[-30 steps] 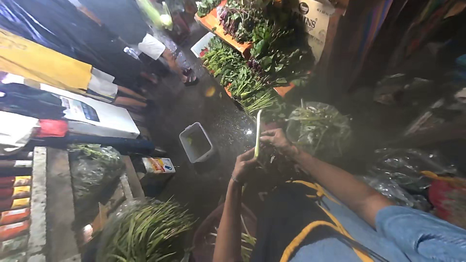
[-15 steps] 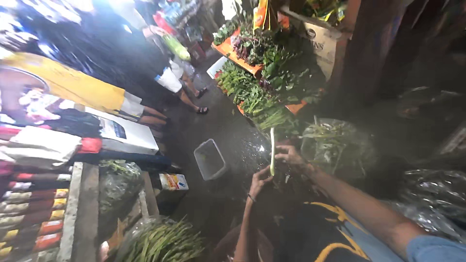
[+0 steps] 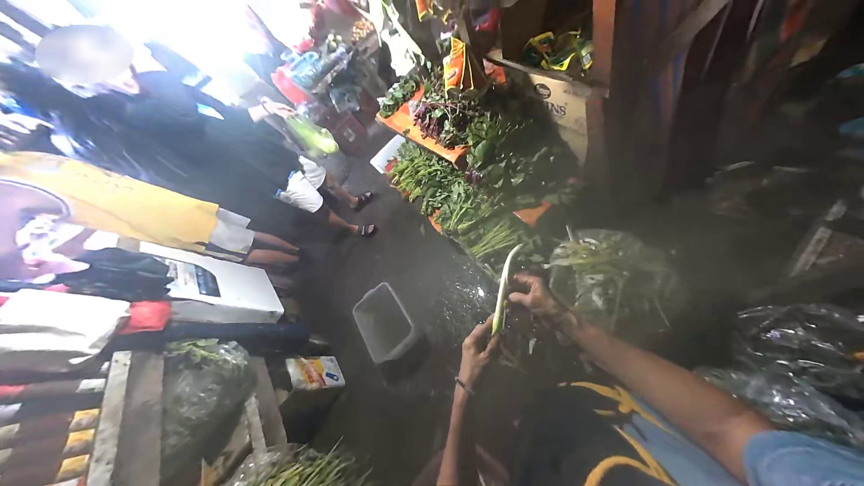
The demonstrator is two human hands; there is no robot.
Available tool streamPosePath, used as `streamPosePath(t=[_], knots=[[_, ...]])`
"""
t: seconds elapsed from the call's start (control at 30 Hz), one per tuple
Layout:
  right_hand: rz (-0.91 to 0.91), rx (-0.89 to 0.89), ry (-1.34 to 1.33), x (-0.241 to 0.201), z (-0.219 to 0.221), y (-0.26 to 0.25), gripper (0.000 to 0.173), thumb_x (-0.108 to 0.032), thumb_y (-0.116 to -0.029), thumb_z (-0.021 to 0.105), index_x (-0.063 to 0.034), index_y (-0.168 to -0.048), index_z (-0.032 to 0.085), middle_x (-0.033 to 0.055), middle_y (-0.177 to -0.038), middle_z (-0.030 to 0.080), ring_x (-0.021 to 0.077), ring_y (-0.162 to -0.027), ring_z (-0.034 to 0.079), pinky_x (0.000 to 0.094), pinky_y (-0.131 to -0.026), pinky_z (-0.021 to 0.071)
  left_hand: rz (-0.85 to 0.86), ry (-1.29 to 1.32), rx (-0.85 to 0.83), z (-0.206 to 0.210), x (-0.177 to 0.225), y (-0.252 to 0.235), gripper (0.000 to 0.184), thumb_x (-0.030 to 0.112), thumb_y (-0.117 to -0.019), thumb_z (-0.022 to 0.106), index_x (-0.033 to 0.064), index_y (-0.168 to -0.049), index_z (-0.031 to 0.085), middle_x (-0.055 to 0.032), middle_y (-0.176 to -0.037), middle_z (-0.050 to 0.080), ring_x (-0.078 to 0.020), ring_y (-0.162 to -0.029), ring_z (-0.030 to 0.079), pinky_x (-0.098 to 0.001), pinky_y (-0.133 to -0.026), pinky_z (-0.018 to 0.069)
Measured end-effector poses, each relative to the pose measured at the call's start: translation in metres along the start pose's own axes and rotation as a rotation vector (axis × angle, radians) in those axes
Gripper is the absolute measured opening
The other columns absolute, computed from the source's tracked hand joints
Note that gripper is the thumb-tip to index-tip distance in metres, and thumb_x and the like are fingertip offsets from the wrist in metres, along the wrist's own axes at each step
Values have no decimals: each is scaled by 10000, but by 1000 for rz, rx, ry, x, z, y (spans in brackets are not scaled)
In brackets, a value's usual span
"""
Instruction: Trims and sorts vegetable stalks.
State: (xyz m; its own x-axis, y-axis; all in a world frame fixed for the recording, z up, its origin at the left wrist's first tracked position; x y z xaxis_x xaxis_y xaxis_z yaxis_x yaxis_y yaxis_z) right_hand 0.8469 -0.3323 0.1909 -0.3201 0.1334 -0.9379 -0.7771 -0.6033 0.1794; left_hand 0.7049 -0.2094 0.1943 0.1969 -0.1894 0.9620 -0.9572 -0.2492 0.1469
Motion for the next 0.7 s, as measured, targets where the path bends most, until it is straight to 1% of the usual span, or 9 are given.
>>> streamPosePath(t=[0.1,0.17,0.27,0.33,0.43,0.5,0.57,0.63,0.7], knots=[[55,73,-77,-3,-1,2,454,88,-906,511,83,-1359,491,128,-1051,702,167,-849,716,324,-735,615,72,-348,6,4,11,0,456,30,-933,627,-23,-1384,601,-196,-1102,685,-209,-908,654,-356,-851,535],[45,103,-73,-1,-3,1,472,93,-890,513,87,-1361,481,123,-1033,705,152,-861,711,308,-751,604,71,-515,29,9,19,1,455,16,-930,640,-25,-1382,607,-253,-1132,685,-333,-979,685,-465,-923,539],[116,34,-55,4,-5,0,477,93,-901,508,73,-1377,483,142,-1108,690,169,-891,693,325,-760,588,29,-636,90,12,17,2,428,49,-963,623,15,-1389,618,-247,-1188,681,-380,-1008,694,-542,-910,546],[178,-28,-57,5,-6,1,432,61,-950,525,71,-1380,480,156,-1136,684,183,-910,694,345,-784,589,41,-656,112,12,13,4,416,45,-962,620,20,-1377,631,-243,-1174,687,-382,-987,699,-554,-879,554],[222,-63,35,10,-11,3,295,-56,-1007,610,52,-1279,572,93,-1008,682,95,-761,642,266,-695,555,28,-643,90,13,11,10,417,47,-957,626,9,-1372,631,-245,-1161,690,-375,-982,699,-542,-887,554],[241,-51,91,12,-15,5,160,-98,-1012,627,28,-1109,643,8,-801,632,27,-583,536,197,-554,470,12,-623,59,13,15,16,428,54,-954,633,-9,-1377,619,-254,-1148,683,-377,-989,692,-534,-906,546],[242,-65,152,12,-18,7,124,-101,-1013,625,19,-993,648,-23,-714,595,8,-529,481,181,-515,424,30,-574,50,12,15,21,448,46,-931,652,-36,-1370,613,-265,-1127,683,-379,-989,685,-523,-925,535],[179,-84,273,11,-21,8,132,-80,-999,636,41,-966,675,2,-763,634,8,-614,530,198,-615,465,75,-549,78,10,14,26,424,69,-927,668,-45,-1335,638,-250,-1079,699,-361,-945,695,-509,-902,548],[72,-108,438,11,-25,7,146,-52,-995,612,63,-1014,698,78,-901,687,56,-790,613,248,-792,518,105,-544,114,6,14,30,373,91,-943,656,-34,-1295,670,-226,-1032,711,-336,-901,699,-496,-867,556]])
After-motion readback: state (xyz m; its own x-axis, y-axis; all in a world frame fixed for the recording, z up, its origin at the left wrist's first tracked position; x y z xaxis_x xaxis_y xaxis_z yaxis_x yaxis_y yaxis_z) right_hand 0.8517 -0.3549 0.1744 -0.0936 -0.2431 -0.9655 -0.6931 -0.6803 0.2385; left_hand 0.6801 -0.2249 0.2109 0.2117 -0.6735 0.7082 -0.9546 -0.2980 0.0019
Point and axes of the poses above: each hand's wrist, its own y-axis away from the middle knuckle, its own z-axis out of the palm, x = y × z, the point moved 5 cm from there along -y, towards the middle knuckle
